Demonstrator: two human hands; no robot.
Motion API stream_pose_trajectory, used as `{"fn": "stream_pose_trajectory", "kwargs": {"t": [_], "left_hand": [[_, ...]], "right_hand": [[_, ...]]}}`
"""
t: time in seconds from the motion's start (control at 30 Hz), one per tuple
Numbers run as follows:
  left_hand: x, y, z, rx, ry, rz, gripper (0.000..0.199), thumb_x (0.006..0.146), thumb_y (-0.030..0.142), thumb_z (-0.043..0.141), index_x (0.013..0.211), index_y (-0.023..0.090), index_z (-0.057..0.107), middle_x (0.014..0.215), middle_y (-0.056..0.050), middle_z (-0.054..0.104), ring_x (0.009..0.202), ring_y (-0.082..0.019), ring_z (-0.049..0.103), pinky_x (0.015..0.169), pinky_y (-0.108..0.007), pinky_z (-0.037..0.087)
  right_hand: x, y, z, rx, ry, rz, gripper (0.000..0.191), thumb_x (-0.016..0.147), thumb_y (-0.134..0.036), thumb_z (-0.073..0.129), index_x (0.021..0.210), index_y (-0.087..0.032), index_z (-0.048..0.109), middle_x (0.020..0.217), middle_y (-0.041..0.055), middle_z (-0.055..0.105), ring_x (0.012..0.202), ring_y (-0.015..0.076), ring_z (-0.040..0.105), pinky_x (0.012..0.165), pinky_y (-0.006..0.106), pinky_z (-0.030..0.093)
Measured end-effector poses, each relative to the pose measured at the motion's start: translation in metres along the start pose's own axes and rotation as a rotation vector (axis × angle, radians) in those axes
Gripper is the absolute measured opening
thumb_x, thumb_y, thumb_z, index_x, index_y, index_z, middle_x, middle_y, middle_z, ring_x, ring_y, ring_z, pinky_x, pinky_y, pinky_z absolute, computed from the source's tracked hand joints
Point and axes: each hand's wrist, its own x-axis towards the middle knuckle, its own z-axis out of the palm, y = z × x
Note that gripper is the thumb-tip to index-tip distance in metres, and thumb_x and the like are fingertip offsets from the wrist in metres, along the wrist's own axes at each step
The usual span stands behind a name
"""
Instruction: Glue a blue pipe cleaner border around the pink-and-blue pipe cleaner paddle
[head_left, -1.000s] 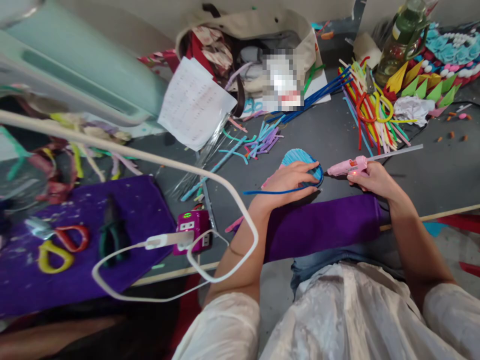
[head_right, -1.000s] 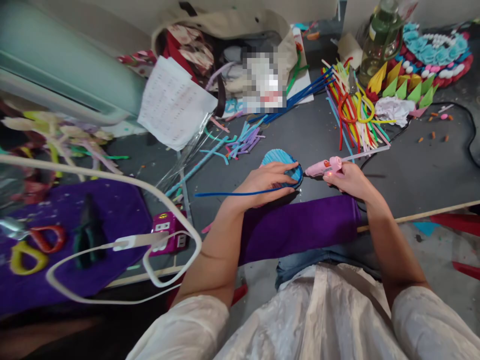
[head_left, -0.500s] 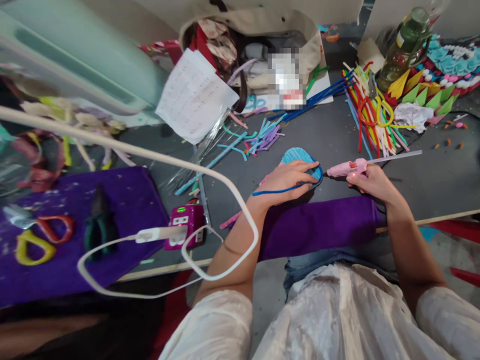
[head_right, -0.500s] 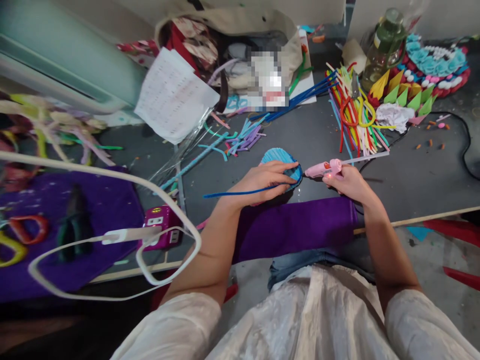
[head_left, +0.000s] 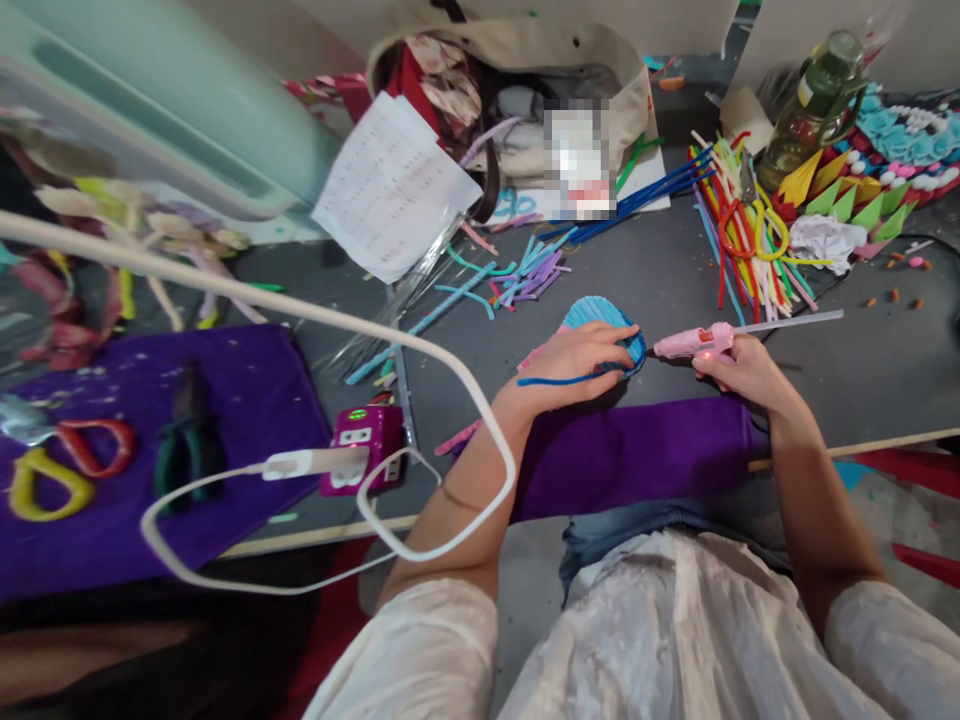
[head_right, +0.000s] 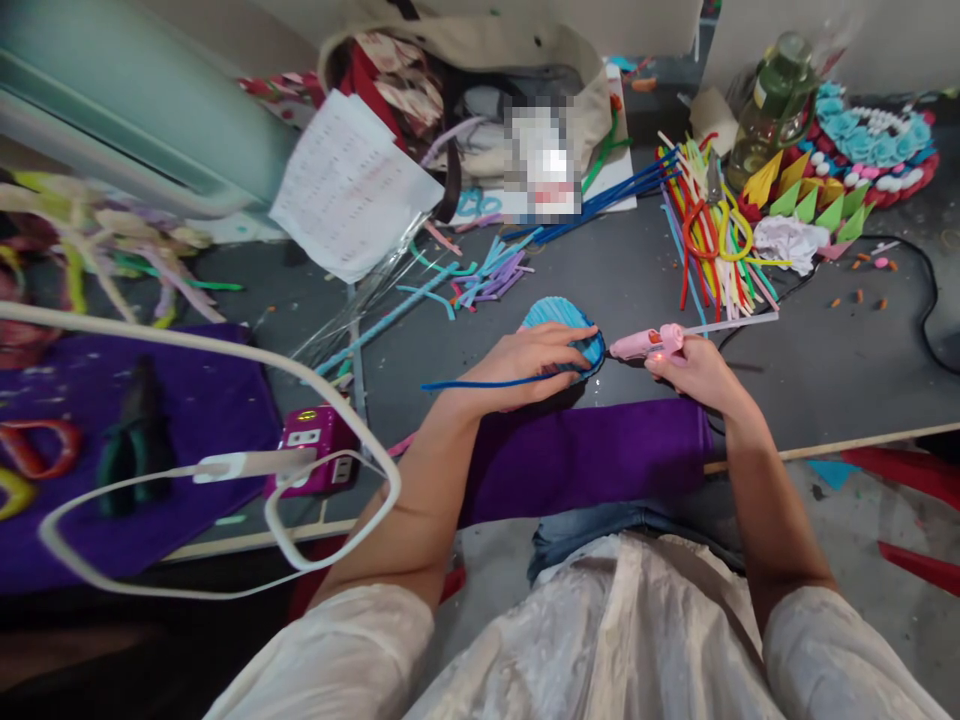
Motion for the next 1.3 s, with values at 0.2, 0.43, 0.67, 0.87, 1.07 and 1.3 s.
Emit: {"fn": "stream_pose_trajectory", "kwargs": {"t": [0.2,0.43,0.67,0.87,1.07,1.3], "left_hand": [[-0.0001,0.0007,0.0033,-0.002,0.026,0.028,0.029,0.098,0.033,0.050,0.109,0.022,0.075,0.156,-0.008,0.057,0.139,-0.029,0.056,0.117,-0.047,0.045],[0.0013,0.0015,0.0039,0.033,0.006,0.029,0.028,0.096,0.029,0.050,0.108,0.021,0.074,0.157,-0.006,0.056,0.135,-0.031,0.057,0.112,-0.049,0.047],[0.0027,0.0033,0.0043,0.049,-0.013,0.006,0.026,0.094,0.027,0.052,0.108,0.021,0.073,0.157,-0.006,0.057,0.135,-0.032,0.056,0.111,-0.049,0.048],[0.0026,0.0024,0.0055,0.037,-0.008,-0.003,0.025,0.095,0.029,0.053,0.109,0.023,0.073,0.157,-0.005,0.057,0.136,-0.031,0.056,0.111,-0.048,0.048],[0.0024,0.0036,0.0046,0.022,-0.005,0.004,0.026,0.097,0.030,0.051,0.110,0.022,0.072,0.156,-0.007,0.058,0.136,-0.031,0.055,0.113,-0.049,0.046],[0.0033,0.0065,0.0030,0.011,-0.001,-0.009,0.026,0.097,0.031,0.051,0.108,0.022,0.073,0.155,-0.007,0.058,0.135,-0.032,0.056,0.113,-0.052,0.046]], "right_hand": [[-0.0005,-0.0018,-0.0007,-0.008,-0.004,0.003,0.032,0.083,-0.050,0.065,0.070,-0.020,0.068,0.048,-0.0023,0.052,0.044,0.0130,0.049,0.045,0.026,0.037],[0.0000,-0.0017,0.0001,-0.021,-0.001,-0.003,0.032,0.083,-0.050,0.063,0.070,-0.020,0.068,0.048,-0.0026,0.052,0.045,0.0131,0.049,0.046,0.026,0.037],[-0.0005,-0.0021,-0.0001,-0.022,-0.009,0.015,0.034,0.083,-0.051,0.062,0.071,-0.020,0.068,0.049,-0.0024,0.051,0.046,0.0135,0.049,0.046,0.026,0.037],[-0.0009,0.0002,-0.0007,-0.023,-0.024,-0.023,0.031,0.087,-0.048,0.062,0.074,-0.021,0.068,0.051,-0.0029,0.052,0.047,0.0128,0.048,0.047,0.025,0.037],[-0.0013,0.0033,-0.0013,-0.044,-0.022,-0.032,0.032,0.088,-0.049,0.062,0.075,-0.020,0.069,0.052,-0.0028,0.053,0.048,0.0128,0.049,0.048,0.025,0.037],[-0.0008,0.0000,-0.0002,-0.035,-0.010,-0.009,0.033,0.085,-0.050,0.062,0.071,-0.021,0.068,0.050,-0.0020,0.052,0.046,0.0134,0.048,0.047,0.027,0.036]]}}
